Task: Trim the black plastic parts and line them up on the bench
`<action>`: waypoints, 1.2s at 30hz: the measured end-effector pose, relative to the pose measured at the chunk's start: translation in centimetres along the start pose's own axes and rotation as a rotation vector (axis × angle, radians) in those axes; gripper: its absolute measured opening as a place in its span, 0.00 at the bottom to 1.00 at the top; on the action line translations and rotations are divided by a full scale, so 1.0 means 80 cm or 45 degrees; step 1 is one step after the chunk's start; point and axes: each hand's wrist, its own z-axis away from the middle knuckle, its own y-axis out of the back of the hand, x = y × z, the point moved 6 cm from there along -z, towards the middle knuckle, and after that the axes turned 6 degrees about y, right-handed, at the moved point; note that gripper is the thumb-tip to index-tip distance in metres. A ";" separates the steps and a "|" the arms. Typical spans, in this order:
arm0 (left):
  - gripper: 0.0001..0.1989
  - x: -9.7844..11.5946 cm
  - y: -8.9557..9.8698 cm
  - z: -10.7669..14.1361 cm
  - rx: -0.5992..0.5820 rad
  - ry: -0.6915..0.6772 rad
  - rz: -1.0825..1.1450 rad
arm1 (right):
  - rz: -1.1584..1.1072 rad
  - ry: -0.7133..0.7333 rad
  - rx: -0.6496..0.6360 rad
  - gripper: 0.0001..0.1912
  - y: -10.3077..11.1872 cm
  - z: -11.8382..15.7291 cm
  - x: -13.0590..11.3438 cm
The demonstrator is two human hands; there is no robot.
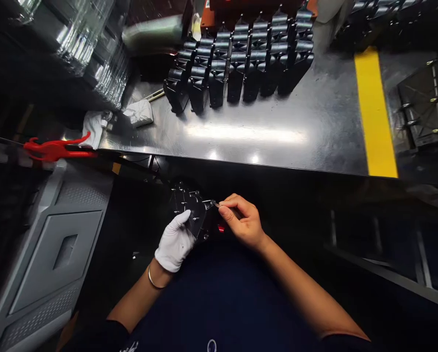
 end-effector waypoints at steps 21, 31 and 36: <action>0.23 0.044 -0.013 0.025 -0.430 -0.239 -0.940 | 0.385 0.497 -1.027 0.27 -0.024 0.003 -0.051; 0.18 0.030 -0.004 0.017 -0.311 -0.248 -0.644 | 0.703 0.772 -0.673 0.26 -0.019 -0.009 -0.057; 0.19 0.027 0.004 0.014 -0.267 -0.225 -0.572 | 0.723 0.704 -0.626 0.25 -0.018 -0.012 -0.054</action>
